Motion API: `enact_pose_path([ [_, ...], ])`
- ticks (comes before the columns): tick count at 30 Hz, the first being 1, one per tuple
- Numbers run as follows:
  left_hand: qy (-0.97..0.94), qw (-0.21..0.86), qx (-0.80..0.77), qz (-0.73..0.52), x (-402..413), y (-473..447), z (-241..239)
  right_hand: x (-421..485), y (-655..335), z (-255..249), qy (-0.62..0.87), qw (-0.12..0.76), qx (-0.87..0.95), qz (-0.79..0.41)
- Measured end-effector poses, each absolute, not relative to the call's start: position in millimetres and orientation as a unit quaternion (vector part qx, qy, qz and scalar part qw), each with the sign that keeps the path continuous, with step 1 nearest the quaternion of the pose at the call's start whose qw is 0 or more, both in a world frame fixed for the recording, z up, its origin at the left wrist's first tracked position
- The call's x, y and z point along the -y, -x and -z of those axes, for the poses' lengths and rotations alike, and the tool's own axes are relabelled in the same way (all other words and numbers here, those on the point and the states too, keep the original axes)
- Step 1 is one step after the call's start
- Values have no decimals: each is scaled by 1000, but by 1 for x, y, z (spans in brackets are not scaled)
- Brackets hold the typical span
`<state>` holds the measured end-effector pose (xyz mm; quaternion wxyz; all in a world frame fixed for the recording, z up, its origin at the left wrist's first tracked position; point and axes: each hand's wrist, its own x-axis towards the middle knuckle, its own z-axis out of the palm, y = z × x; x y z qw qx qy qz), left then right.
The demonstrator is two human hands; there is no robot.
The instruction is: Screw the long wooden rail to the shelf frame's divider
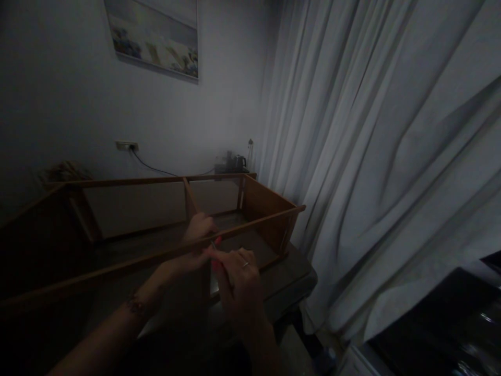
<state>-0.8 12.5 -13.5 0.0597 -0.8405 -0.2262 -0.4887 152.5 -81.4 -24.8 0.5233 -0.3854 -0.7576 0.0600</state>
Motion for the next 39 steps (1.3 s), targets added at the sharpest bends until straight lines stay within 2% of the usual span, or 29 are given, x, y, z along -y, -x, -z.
enact_pose_path([
  [3, 841, 65, 238, 482, -12, 1, 13, 84, -145, 29, 388, 570, 685, -234],
  [5, 841, 68, 236, 482, -12, 0, 13, 84, -139, 30, 393, 595, 635, -297],
  [14, 845, 65, 216, 485, -11, 1, 13, 84, -141, 25, 362, 611, 590, -384],
  [20, 845, 57, 232, 479, -12, 2, 14, 86, -142, 34, 380, 613, 600, -347],
  [29, 847, 67, 224, 478, -8, 1, 8, 85, -145, 43, 417, 656, 612, -145],
  [35, 843, 56, 247, 475, -5, -1, 6, 83, -151, 39, 412, 654, 595, -221],
  [39, 842, 52, 245, 478, -6, 0, 8, 79, -153, 31, 381, 659, 610, -220],
])
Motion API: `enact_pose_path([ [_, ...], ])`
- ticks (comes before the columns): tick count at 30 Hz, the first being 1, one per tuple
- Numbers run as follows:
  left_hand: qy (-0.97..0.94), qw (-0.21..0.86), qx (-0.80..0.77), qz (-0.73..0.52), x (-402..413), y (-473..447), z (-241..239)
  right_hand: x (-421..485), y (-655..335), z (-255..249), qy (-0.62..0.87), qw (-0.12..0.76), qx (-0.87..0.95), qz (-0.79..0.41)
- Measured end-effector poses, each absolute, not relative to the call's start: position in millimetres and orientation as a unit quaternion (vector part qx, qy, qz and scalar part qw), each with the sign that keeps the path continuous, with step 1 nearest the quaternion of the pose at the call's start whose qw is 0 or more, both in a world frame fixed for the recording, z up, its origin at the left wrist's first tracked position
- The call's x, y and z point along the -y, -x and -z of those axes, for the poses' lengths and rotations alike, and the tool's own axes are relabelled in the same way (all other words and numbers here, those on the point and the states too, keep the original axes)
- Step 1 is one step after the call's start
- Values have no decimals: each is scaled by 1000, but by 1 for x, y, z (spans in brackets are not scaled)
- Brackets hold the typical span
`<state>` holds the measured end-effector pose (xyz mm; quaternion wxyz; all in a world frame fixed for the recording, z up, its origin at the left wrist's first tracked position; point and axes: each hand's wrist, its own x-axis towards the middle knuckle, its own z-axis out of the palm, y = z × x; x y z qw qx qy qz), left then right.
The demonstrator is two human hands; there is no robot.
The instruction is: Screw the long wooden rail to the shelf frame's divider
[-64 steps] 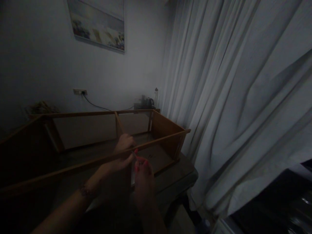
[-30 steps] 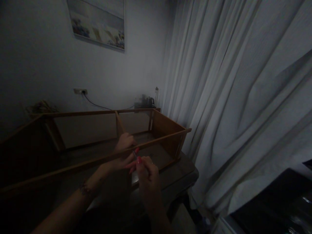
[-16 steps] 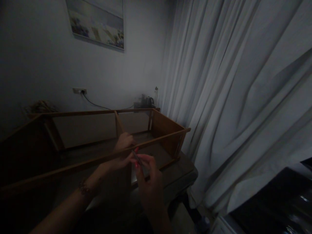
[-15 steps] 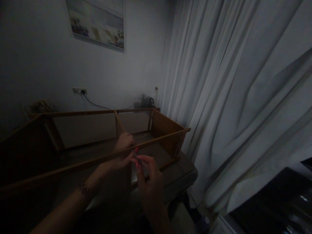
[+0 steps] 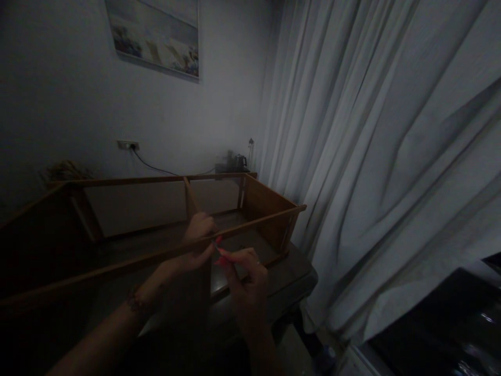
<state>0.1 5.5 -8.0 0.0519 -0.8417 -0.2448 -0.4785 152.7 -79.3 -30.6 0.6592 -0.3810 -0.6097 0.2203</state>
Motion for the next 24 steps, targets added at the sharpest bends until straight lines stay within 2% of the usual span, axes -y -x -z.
enact_pose_path([
  [5, 840, 65, 234, 485, -9, 1, 11, 68, -151, 38, 359, 673, 582, -282],
  [10, 839, 75, 237, 484, -11, 1, 13, 61, -134, 53, 353, 723, 509, -305],
  [14, 840, 74, 241, 481, -11, 1, 14, 58, -108, 48, 341, 774, 417, -333],
  [18, 841, 74, 230, 484, -12, 2, 13, 59, -89, 37, 294, 785, 385, -386],
  [21, 840, 77, 221, 490, -13, 1, 15, 62, -90, 35, 349, 770, 423, -326],
  [24, 840, 73, 230, 487, -16, 1, 18, 66, -102, 34, 406, 724, 532, -168],
])
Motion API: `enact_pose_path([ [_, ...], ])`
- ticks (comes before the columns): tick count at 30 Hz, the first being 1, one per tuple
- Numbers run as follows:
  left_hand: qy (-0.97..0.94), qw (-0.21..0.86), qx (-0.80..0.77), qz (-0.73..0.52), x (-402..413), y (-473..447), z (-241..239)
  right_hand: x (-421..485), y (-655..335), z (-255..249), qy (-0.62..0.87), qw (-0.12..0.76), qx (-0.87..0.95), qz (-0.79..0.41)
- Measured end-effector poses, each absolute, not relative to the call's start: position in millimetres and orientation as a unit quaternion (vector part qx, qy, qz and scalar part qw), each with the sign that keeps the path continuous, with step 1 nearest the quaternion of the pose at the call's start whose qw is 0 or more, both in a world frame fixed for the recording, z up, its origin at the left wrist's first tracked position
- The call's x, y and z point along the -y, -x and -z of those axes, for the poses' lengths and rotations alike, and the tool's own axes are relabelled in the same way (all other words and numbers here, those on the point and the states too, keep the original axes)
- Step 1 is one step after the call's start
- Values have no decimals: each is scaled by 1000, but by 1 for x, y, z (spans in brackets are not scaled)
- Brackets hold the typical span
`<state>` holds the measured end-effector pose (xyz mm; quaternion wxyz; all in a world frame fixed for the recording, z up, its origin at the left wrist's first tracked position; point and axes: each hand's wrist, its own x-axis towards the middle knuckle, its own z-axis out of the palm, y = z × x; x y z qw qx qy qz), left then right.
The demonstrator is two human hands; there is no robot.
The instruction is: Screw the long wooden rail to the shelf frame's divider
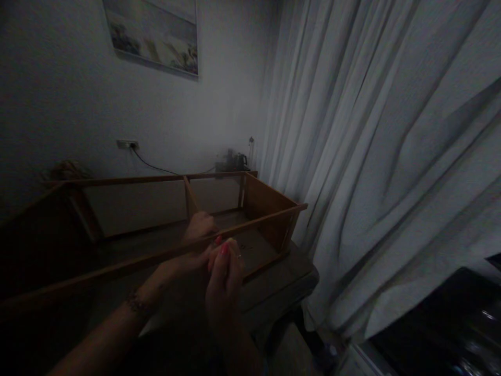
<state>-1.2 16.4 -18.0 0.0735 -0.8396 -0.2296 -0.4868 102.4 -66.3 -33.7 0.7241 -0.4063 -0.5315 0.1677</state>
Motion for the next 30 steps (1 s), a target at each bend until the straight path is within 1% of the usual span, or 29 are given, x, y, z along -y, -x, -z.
enact_pose_path([
  [4, 843, 57, 242, 477, -17, 2, 19, 72, -126, 25, 400, 605, 685, 63],
  [6, 844, 55, 236, 479, -15, 2, 16, 74, -135, 21, 391, 568, 715, 119],
  [7, 845, 58, 230, 480, -14, 2, 15, 75, -138, 21, 391, 559, 720, 125],
  [9, 845, 65, 221, 482, -12, 2, 13, 75, -142, 23, 410, 567, 708, 101],
  [13, 843, 78, 218, 486, -12, 2, 13, 73, -142, 35, 442, 645, 623, -18],
  [15, 842, 79, 220, 486, -13, 2, 15, 73, -141, 38, 434, 667, 606, -30],
  [17, 843, 80, 221, 484, -13, 2, 16, 74, -141, 38, 414, 671, 615, 13],
  [19, 843, 80, 223, 484, -13, 1, 15, 74, -144, 34, 383, 656, 643, 96],
  [21, 841, 80, 224, 486, -13, 1, 15, 75, -149, 29, 342, 618, 685, 179],
  [23, 840, 81, 222, 488, -12, 0, 14, 75, -155, 23, 302, 579, 729, 208],
  [24, 840, 82, 220, 489, -12, 0, 13, 76, -157, 21, 285, 568, 747, 195],
  [26, 841, 83, 217, 489, -12, 0, 13, 77, -158, 19, 267, 573, 764, 126],
  [28, 838, 85, 217, 494, -12, -1, 13, 78, -157, 22, 286, 593, 752, 19],
  [30, 838, 88, 216, 493, -13, 0, 13, 79, -153, 26, 335, 613, 709, -97],
])
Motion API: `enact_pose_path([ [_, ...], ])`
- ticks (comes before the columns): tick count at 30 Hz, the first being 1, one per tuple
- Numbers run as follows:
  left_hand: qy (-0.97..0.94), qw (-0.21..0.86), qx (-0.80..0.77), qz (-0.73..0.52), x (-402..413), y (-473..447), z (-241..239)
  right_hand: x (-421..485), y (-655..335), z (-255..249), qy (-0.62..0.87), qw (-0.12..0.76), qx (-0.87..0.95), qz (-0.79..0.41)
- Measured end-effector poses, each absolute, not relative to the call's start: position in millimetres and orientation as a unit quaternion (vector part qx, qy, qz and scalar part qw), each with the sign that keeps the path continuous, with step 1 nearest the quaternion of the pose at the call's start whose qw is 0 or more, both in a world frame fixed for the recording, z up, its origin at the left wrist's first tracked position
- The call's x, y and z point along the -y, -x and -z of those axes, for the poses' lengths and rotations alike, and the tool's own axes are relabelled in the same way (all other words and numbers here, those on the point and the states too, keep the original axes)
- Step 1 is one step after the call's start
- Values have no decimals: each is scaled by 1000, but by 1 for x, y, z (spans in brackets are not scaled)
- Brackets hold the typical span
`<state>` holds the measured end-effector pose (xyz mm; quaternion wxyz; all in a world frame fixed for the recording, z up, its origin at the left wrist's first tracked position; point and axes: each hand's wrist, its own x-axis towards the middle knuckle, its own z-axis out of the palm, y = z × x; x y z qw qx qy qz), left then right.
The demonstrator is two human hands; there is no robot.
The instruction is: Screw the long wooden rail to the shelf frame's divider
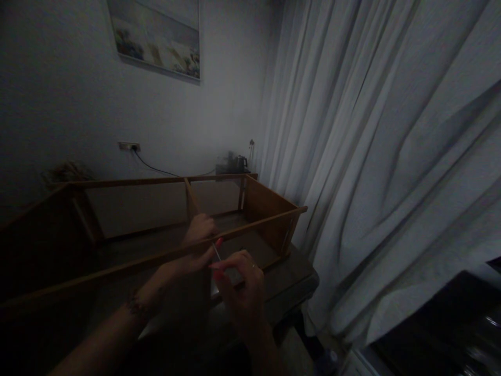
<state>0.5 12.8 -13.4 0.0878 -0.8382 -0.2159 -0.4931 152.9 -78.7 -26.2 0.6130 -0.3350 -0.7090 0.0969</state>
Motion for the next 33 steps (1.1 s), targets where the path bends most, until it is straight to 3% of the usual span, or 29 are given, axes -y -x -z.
enact_pose_path([
  [3, 839, 93, 215, 490, -13, 0, 14, 80, -147, 33, 374, 634, 642, -216],
  [6, 839, 96, 215, 491, -13, 0, 14, 81, -146, 36, 369, 640, 633, -230],
  [12, 842, 84, 219, 486, -12, 1, 13, 76, -162, 37, 302, 554, 764, 134],
  [15, 841, 86, 218, 488, -12, 1, 13, 75, -165, 35, 290, 544, 765, 184],
  [19, 842, 89, 225, 482, -11, 1, 12, 77, -160, 32, 392, 601, 691, 84],
  [23, 845, 89, 232, 473, -9, 1, 11, 80, -155, 29, 474, 567, 669, -79],
  [29, 844, 86, 229, 477, -9, 1, 10, 83, -156, 26, 458, 545, 629, -314],
  [33, 841, 99, 231, 479, -11, 0, 11, 82, -157, 24, 445, 554, 605, -359],
])
